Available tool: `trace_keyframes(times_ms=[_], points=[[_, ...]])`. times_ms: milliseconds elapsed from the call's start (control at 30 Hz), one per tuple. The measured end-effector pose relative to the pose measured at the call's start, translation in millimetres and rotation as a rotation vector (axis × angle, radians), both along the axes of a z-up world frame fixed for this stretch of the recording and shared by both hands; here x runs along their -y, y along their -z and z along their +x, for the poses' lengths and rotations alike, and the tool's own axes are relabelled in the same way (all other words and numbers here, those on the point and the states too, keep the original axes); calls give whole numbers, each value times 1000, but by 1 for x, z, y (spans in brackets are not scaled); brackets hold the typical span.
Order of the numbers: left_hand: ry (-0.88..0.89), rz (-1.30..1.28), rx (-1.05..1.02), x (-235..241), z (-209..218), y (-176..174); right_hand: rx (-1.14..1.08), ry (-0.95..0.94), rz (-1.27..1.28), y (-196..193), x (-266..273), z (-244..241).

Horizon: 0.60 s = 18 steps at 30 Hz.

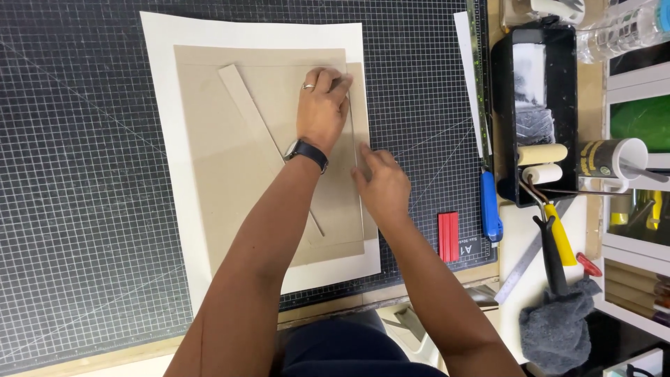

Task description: The person applies adhesive to a strip of paper using a small roller, places the strip onto a larger sheet, and smooths it with a red plastic scraper. They then fold the edges of the larger sheet over the strip and continue smoothing to secure the assembly.

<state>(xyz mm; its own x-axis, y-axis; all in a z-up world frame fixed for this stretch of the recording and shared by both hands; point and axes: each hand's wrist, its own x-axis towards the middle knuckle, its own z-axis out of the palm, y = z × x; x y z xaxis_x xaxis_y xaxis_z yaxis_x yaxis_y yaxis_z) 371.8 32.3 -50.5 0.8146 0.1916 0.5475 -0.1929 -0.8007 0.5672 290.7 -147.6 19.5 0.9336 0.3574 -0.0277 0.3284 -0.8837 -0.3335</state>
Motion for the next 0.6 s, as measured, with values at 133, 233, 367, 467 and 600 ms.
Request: trace_keyframes(times_ms=[133, 233, 367, 467, 600], points=[[-17, 11, -11, 1, 1, 2, -29, -4, -27, -2, -2, 2], [-14, 14, -2, 2, 1, 2, -31, 8, -45, -1, -2, 3], [-45, 72, -40, 2, -1, -1, -71, -4, -92, -2, -4, 5], [-56, 82, -50, 3, 0, -3, -85, -7, -109, -4, -5, 6], [-62, 134, -84, 4, 0, -2, -118, 1, -100, -7, -5, 5]])
